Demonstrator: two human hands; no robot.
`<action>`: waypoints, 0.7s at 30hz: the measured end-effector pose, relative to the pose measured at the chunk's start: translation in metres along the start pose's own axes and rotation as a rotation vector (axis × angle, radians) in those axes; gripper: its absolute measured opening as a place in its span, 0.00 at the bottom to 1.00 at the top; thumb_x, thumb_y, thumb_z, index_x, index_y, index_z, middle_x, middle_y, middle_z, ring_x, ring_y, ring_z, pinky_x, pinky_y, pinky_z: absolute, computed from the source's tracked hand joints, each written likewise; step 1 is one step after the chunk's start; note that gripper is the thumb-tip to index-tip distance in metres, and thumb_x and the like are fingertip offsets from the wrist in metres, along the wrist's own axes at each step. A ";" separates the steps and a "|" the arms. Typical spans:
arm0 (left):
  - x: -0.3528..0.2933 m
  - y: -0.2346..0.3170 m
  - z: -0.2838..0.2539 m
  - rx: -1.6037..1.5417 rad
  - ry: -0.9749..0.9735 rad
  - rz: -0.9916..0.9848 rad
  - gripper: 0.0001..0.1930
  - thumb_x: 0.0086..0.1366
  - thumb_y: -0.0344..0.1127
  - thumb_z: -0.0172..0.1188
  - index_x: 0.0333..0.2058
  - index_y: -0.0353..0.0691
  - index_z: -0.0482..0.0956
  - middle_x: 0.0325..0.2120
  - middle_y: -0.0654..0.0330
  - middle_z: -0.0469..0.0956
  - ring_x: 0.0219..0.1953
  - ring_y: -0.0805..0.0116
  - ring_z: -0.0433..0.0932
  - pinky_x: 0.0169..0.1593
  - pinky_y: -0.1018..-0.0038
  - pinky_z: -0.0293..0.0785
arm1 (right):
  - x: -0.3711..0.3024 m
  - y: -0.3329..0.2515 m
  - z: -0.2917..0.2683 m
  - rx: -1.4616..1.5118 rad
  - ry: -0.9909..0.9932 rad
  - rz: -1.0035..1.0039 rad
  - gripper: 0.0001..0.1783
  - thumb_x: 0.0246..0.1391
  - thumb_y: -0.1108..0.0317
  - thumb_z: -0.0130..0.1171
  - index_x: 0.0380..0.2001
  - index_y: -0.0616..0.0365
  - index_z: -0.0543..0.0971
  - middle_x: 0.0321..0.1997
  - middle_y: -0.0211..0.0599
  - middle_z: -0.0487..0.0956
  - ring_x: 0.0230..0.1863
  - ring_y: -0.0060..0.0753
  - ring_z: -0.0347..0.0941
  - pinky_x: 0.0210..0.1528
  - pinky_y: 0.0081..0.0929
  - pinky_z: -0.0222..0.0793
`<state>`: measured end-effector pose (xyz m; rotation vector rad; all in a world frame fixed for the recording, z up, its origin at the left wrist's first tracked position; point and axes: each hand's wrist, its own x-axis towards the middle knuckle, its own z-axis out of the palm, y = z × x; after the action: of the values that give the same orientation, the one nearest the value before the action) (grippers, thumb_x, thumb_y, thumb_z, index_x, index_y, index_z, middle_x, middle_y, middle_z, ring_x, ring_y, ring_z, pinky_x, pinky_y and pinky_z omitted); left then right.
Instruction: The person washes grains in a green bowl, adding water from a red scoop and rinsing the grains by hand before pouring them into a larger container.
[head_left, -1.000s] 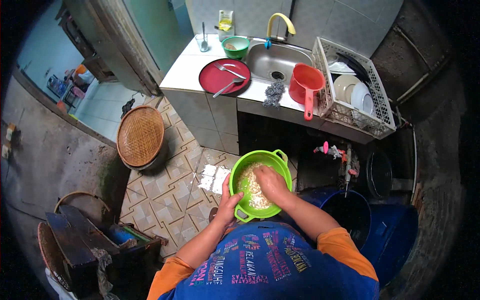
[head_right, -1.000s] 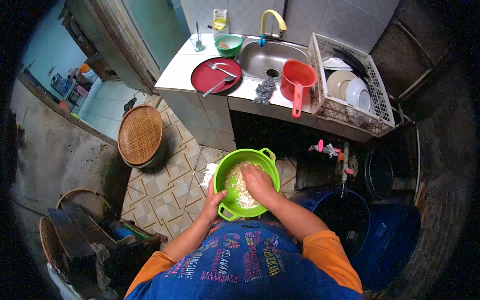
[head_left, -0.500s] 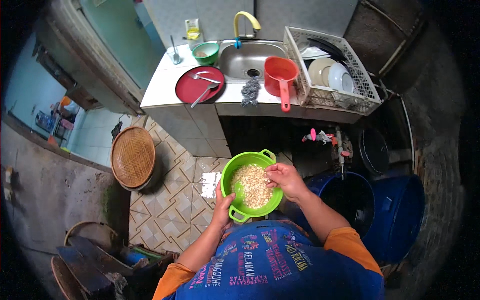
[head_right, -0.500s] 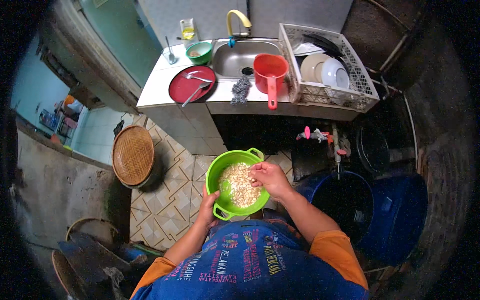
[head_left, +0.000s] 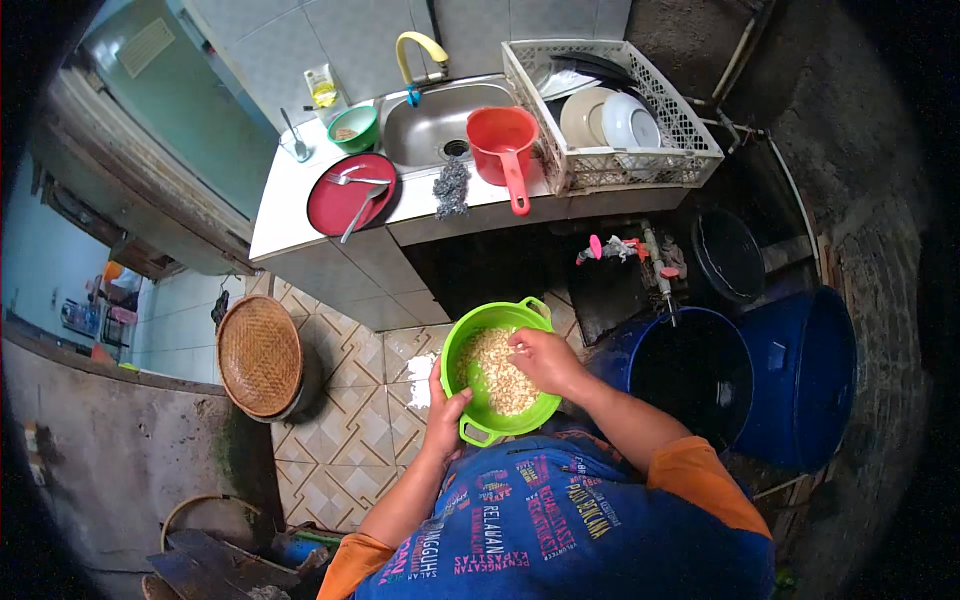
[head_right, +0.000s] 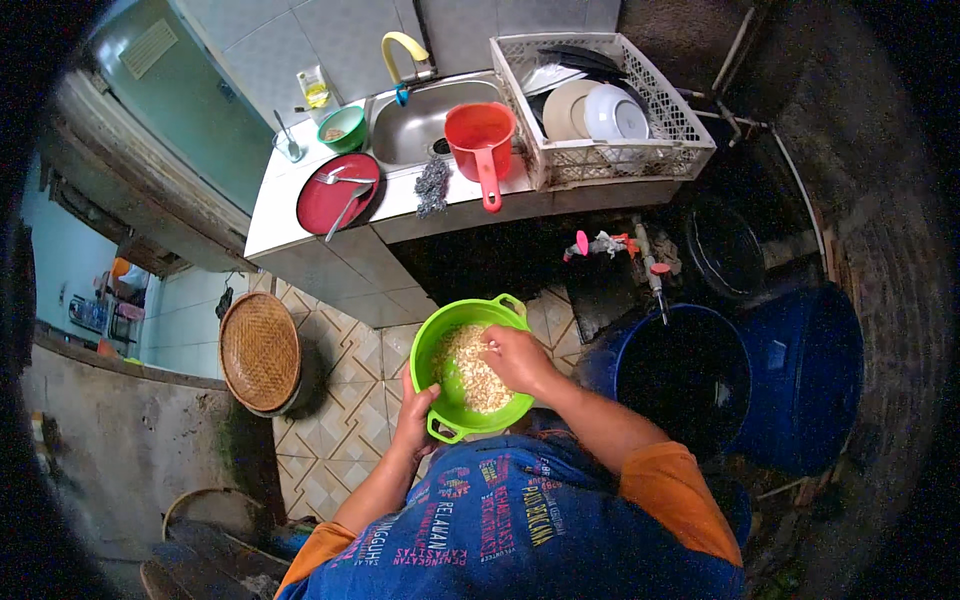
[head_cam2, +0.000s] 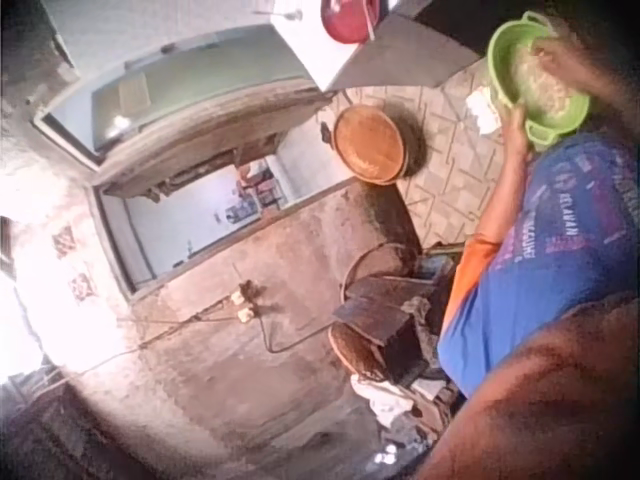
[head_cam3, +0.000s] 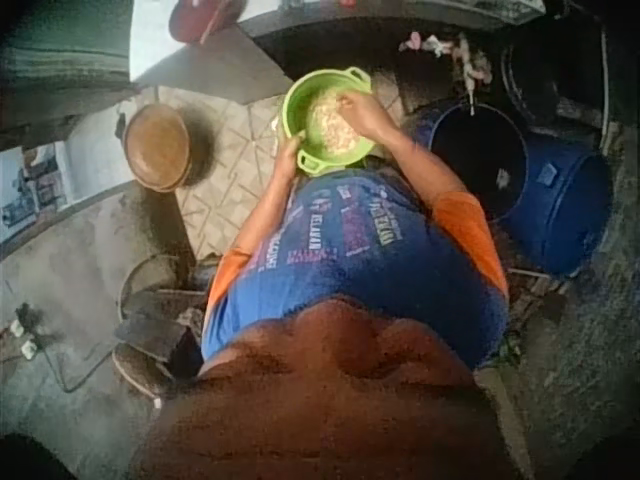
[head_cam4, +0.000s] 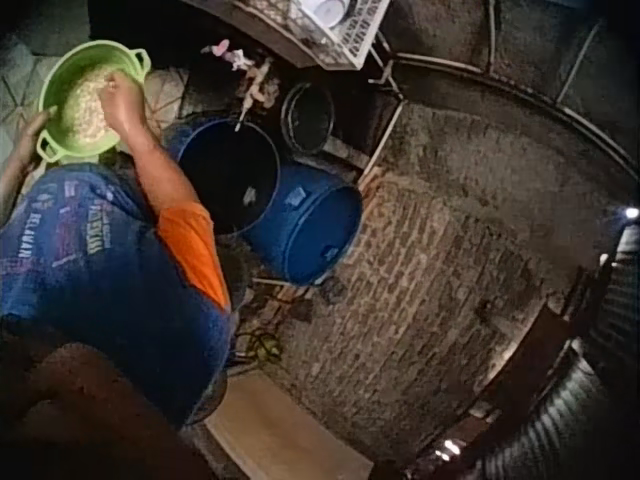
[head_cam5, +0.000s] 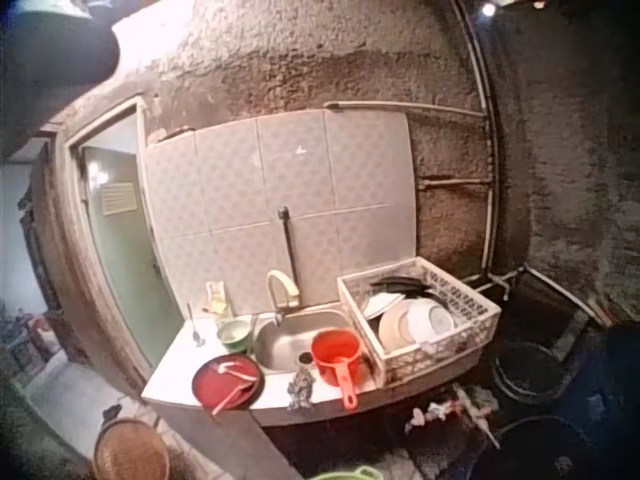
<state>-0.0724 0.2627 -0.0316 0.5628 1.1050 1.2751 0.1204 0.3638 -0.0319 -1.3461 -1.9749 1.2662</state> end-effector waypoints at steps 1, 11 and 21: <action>0.002 -0.002 0.002 0.034 -0.022 0.004 0.41 0.57 0.29 0.53 0.68 0.48 0.45 0.61 0.51 0.58 0.61 0.57 0.61 0.62 0.63 0.61 | 0.003 0.008 0.008 0.001 0.016 0.005 0.19 0.49 0.66 0.62 0.44 0.61 0.75 0.41 0.54 0.77 0.41 0.51 0.76 0.41 0.40 0.73; 0.009 -0.011 0.005 0.066 -0.081 -0.099 0.41 0.57 0.31 0.53 0.68 0.49 0.46 0.62 0.52 0.59 0.62 0.55 0.61 0.62 0.64 0.60 | 0.010 0.024 0.034 -0.103 0.134 -0.049 0.08 0.51 0.69 0.53 0.34 0.59 0.76 0.36 0.54 0.76 0.39 0.60 0.74 0.41 0.47 0.71; 0.021 -0.020 -0.006 0.045 -0.073 -0.160 0.31 0.62 0.37 0.52 0.63 0.54 0.55 0.56 0.57 0.65 0.56 0.56 0.67 0.56 0.56 0.68 | -0.009 0.055 -0.005 1.439 0.019 0.373 0.06 0.57 0.65 0.55 0.27 0.51 0.72 0.24 0.26 0.70 0.26 0.23 0.67 0.28 0.23 0.63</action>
<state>-0.0706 0.2763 -0.0579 0.5390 1.0976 1.0861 0.1558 0.3641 -0.0756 -0.8593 -0.3555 2.1087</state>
